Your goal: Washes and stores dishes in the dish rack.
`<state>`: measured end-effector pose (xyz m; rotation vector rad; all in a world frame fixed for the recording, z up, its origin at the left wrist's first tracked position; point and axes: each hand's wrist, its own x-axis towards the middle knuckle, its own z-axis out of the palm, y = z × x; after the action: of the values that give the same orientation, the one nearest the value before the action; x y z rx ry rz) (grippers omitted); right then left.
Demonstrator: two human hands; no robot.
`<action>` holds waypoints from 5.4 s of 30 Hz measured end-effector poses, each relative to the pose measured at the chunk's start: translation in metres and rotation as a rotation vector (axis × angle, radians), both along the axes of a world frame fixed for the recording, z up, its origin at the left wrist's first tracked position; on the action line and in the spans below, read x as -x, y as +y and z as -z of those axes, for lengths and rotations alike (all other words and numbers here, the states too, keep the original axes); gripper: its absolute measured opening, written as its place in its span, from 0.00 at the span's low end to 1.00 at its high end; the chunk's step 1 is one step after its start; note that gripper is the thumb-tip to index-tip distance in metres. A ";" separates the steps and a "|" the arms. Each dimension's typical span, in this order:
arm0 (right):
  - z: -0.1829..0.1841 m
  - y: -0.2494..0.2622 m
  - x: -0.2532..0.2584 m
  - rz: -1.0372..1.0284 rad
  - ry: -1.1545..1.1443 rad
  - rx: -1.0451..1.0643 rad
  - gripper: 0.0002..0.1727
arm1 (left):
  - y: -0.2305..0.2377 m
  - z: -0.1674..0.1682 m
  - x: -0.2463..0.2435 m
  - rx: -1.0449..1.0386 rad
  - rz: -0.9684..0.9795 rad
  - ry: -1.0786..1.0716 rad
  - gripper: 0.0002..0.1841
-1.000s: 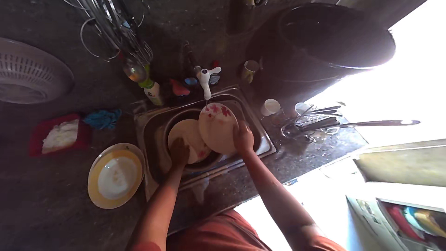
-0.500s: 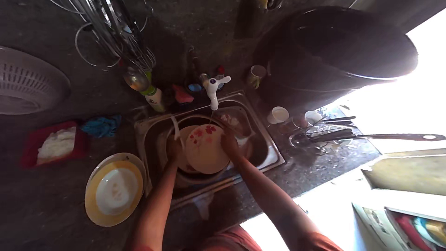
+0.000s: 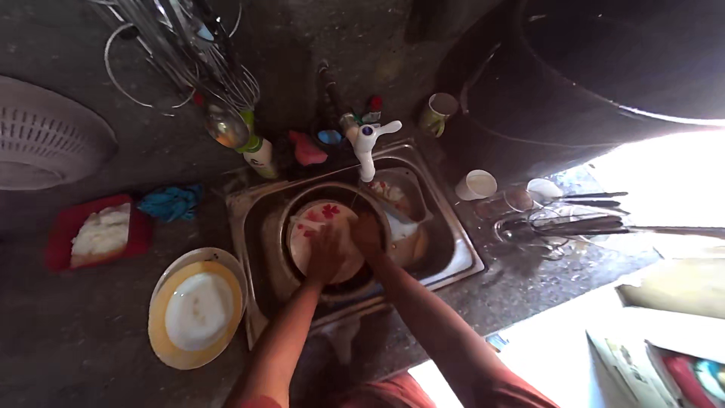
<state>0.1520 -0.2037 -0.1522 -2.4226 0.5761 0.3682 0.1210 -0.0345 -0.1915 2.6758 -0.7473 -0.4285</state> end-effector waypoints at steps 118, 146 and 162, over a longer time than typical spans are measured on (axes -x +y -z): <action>-0.106 -0.082 0.021 0.420 -0.324 -0.794 0.21 | 0.047 -0.161 -0.010 0.546 -0.890 0.184 0.23; -0.117 -0.103 0.090 0.488 -0.444 -0.300 0.23 | 0.031 -0.062 -0.024 0.152 -0.684 0.461 0.30; -0.045 0.032 0.088 0.506 -0.172 -1.140 0.24 | 0.024 -0.274 0.046 0.225 -0.561 0.059 0.22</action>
<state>0.0641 -0.1713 -0.1069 -1.1561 0.6337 0.1768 0.0752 -0.0106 0.0822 2.4978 -0.0072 -0.2538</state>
